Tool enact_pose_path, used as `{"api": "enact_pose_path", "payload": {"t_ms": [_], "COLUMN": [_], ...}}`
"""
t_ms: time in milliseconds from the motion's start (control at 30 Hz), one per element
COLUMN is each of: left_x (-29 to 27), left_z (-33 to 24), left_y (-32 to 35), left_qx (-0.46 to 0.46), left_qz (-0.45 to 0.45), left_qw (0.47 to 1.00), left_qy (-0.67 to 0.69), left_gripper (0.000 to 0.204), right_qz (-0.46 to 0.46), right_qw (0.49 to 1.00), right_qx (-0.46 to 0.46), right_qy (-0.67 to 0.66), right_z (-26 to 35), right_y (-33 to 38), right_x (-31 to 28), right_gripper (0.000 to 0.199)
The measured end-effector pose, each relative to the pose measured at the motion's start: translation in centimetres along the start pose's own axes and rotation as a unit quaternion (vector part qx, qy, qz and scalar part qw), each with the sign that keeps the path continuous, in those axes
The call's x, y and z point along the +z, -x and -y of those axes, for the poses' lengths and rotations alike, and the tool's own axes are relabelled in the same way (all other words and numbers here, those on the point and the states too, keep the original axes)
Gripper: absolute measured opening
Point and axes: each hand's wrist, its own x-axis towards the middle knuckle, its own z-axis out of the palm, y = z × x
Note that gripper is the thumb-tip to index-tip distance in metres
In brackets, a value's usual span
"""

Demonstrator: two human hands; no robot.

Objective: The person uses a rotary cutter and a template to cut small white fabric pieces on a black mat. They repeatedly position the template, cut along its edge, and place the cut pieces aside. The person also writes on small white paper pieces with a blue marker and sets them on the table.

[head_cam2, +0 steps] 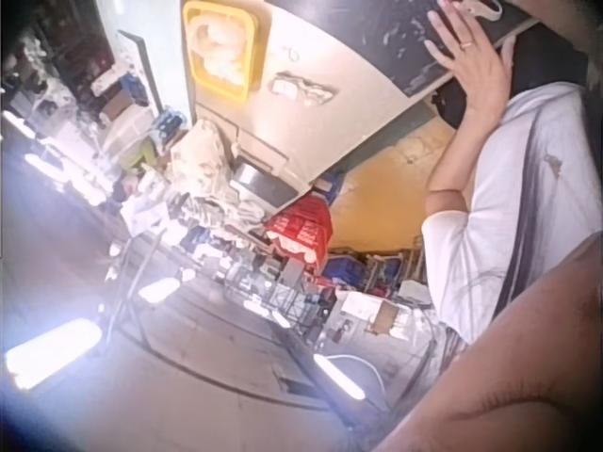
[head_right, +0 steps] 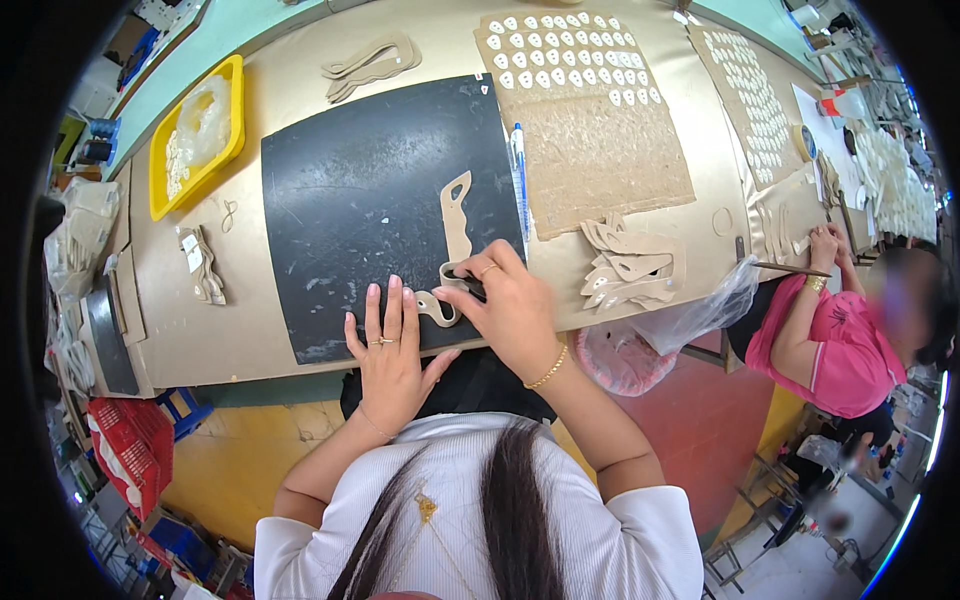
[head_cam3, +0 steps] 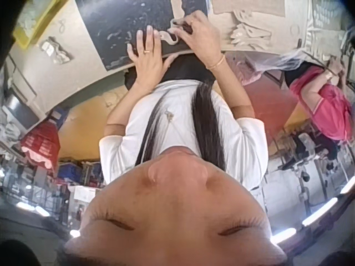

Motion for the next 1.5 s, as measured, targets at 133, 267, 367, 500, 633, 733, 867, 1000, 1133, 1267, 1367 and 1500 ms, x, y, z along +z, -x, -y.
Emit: {"api": "enact_pose_path", "payload": {"t_ms": [133,267,367,500,633,733,867,1000,1133,1267,1367,1500], "left_x": [0.2,-0.5,-1.0,-0.8,-0.9,-1.2,-1.2,-1.2,-1.5,-2.3,-1.2,1.6], "left_z": [-0.4,-0.8,-1.0,-0.9,-0.8,-1.0,-1.1,-1.2,-1.6,-3.2,-6.3,-10.8], "left_y": [-0.2,-0.2,-0.9,-1.4,-1.7,-2.0,-2.1,-2.2,-2.4,-4.0,-6.6,-9.2], "left_qx": [-0.017,-0.037,-0.029,-0.009,-0.006,-0.006,-0.010,-0.018,-0.015,0.130,0.279,0.254], "left_qz": [0.011,0.031,0.035,0.027,0.035,0.039,0.038,0.044,0.023,-0.054,0.027,-0.025], "left_qw": [1.000,0.998,0.998,0.999,0.999,0.998,0.998,0.998,0.999,0.979,0.927,0.912], "left_qy": [0.006,0.038,0.039,0.027,0.033,0.045,0.048,0.040,0.026,0.145,0.251,0.321], "left_gripper": [0.096,0.099,0.098,0.095,0.092,0.091,0.090,0.090,0.086,0.065,0.053,0.048], "right_qz": [0.006,0.023,-0.019,-0.069,-0.111,-0.147,-0.168,-0.169,-0.153,-0.155,-0.152,-0.149], "right_qw": [0.999,0.995,0.997,0.991,0.981,0.971,0.957,0.950,0.956,0.958,0.956,0.962], "right_qx": [-0.002,0.061,0.069,0.111,0.159,0.188,0.236,0.261,0.252,0.239,0.250,0.223], "right_qy": [-0.036,-0.076,-0.031,-0.017,-0.016,0.007,-0.012,-0.018,-0.011,-0.038,0.018,0.049], "right_z": [0.6,0.5,0.0,-0.8,-3.1,-5.6,-10.2,-13.8,-13.7,-12.0,-11.8,-13.1], "right_y": [-0.6,0.0,0.9,2.0,2.9,3.7,4.3,4.8,4.8,4.1,3.6,3.8], "right_x": [-0.3,-3.1,-6.4,-10.4,-13.4,-15.3,-16.5,-16.6,-16.0,-15.6,-15.7,-15.5], "right_gripper": [0.013,0.013,0.015,0.014,0.014,0.015,0.018,0.018,0.019,0.020,0.019,0.020]}}
